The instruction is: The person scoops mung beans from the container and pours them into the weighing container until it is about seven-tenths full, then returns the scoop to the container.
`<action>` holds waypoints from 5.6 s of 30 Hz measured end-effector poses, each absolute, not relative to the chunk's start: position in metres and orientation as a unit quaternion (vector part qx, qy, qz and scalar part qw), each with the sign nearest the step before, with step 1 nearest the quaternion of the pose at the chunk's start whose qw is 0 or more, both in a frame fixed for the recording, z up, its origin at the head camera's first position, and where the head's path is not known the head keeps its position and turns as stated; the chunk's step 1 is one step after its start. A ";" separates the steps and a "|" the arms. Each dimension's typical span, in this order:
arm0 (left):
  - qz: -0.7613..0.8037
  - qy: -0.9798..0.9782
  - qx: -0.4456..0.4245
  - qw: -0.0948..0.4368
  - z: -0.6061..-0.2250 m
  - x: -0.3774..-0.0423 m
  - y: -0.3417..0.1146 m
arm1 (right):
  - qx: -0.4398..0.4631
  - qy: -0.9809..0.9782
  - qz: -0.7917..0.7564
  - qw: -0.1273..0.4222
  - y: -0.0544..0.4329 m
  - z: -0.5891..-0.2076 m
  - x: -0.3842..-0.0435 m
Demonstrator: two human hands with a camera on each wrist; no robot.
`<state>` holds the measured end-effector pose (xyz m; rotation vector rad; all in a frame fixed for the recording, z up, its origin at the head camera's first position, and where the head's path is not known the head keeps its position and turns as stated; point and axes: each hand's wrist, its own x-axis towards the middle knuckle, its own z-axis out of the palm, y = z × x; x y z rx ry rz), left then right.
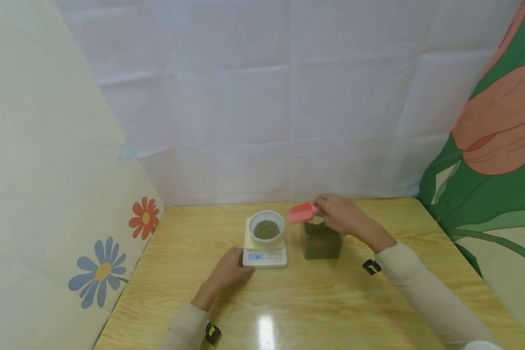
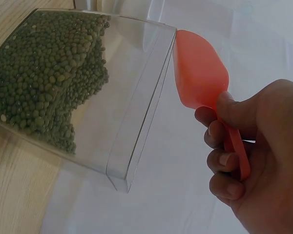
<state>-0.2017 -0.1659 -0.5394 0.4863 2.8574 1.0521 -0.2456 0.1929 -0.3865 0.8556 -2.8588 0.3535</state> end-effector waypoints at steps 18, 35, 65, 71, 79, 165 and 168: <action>0.345 0.926 0.150 0.038 -0.538 -0.200 -0.166 | 0.281 -0.949 0.107 0.098 0.220 -0.383 -0.236; 0.350 0.924 0.144 0.046 -0.538 -0.199 -0.167 | 0.271 -0.952 0.094 0.102 0.239 -0.385 -0.234; 0.344 0.926 0.147 0.048 -0.537 -0.200 -0.166 | 0.250 -0.965 0.037 0.073 0.234 -0.400 -0.242; 0.344 0.926 0.146 0.047 -0.537 -0.200 -0.166 | 0.251 -0.965 0.028 0.069 0.231 -0.403 -0.246; 0.344 0.926 0.147 0.045 -0.541 -0.202 -0.167 | 0.248 -0.966 0.017 0.071 0.224 -0.406 -0.248; 0.351 0.925 0.134 0.044 -0.536 -0.198 -0.164 | 0.258 -0.964 0.034 0.047 0.194 -0.424 -0.263; 0.356 0.924 0.132 0.048 -0.536 -0.198 -0.165 | 0.255 -0.965 0.039 0.040 0.193 -0.424 -0.264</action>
